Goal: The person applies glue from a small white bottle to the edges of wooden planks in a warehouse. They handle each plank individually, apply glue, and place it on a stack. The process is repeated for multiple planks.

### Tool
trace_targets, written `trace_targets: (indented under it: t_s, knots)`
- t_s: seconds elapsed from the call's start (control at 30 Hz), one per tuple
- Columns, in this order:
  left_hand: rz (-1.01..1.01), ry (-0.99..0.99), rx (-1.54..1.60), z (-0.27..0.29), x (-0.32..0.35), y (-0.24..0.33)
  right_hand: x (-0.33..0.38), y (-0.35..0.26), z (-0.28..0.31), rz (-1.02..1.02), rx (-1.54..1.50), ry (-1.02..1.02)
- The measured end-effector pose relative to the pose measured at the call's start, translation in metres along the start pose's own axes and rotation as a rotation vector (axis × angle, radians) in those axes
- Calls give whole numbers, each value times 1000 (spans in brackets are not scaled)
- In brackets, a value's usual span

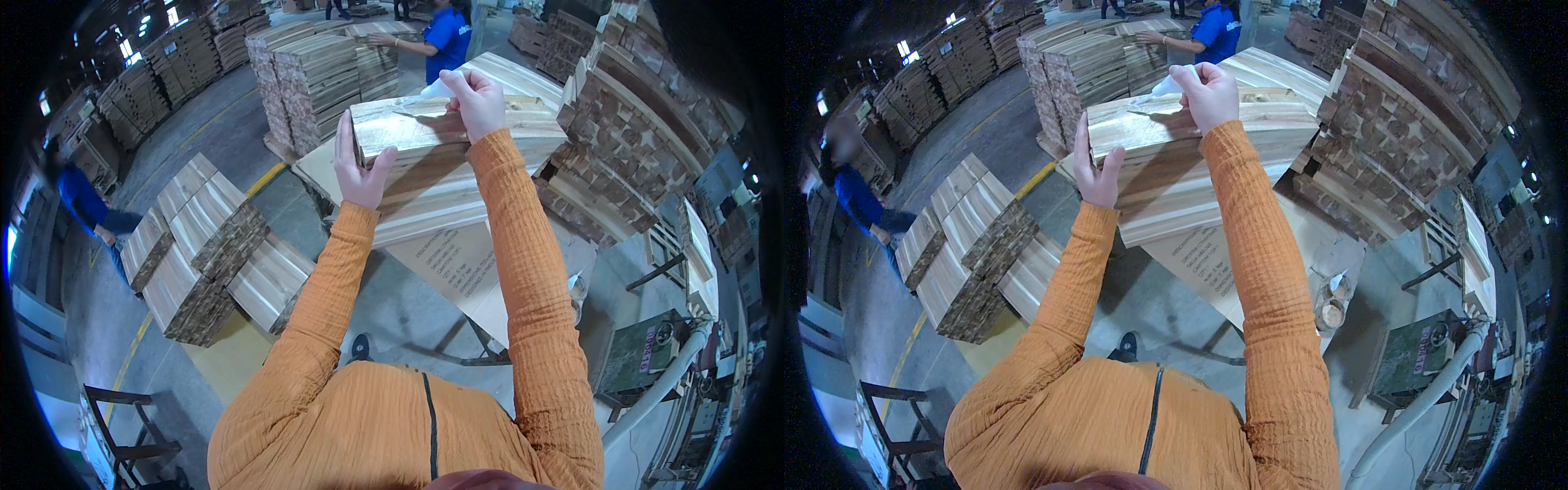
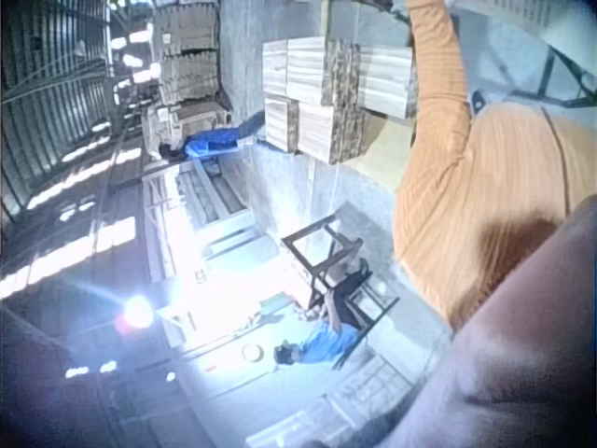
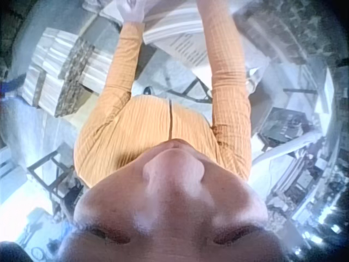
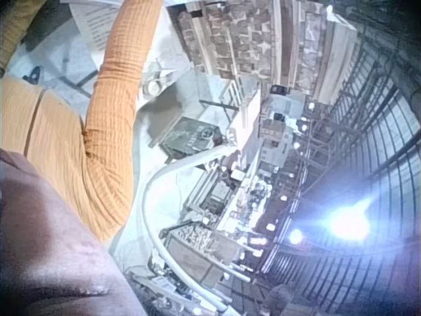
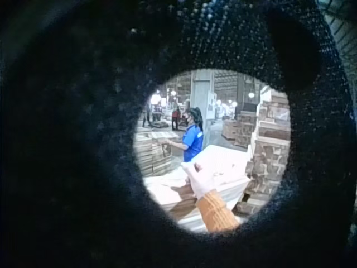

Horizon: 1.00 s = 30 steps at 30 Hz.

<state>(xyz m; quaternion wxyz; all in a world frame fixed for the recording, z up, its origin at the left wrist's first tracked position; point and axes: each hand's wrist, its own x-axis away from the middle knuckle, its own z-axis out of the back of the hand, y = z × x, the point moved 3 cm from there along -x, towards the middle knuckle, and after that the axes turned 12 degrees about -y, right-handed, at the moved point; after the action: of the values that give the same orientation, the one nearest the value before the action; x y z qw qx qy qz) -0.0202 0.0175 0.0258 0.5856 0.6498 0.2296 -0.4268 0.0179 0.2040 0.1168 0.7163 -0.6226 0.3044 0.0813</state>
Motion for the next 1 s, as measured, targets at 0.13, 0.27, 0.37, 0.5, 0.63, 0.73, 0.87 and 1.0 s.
trace_targets:
  t_s: [0.13, 0.27, 0.37, 0.5, 0.63, 0.73, 0.87, 1.0]
  knots:
    - [-7, 5, -11, 2, 1, -4, -1, 0, -1, 8, -1, 1]
    - [-3, 4, -3, 1, 2, -5, -1, 2, -1, 14, -6, -2]
    - [3, 4, 14, 0, 2, -4, 0, 2, -1, 18, -3, 1]
    - [-11, 5, -5, 1, 2, -3, 0, 1, 0, 25, 10, 5]
    - [-14, 4, 1, 1, 3, -4, 2, 0, -2, 41, -7, 3]
    - [-14, 0, -22, 2, 4, -4, 4, -1, -1, 22, 22, 3]
    - [-6, -2, 0, 1, 4, -3, 3, 0, 0, 17, 32, 23]
    - [-21, 3, -15, 1, 4, -1, 4, -1, 0, 24, -6, 22]
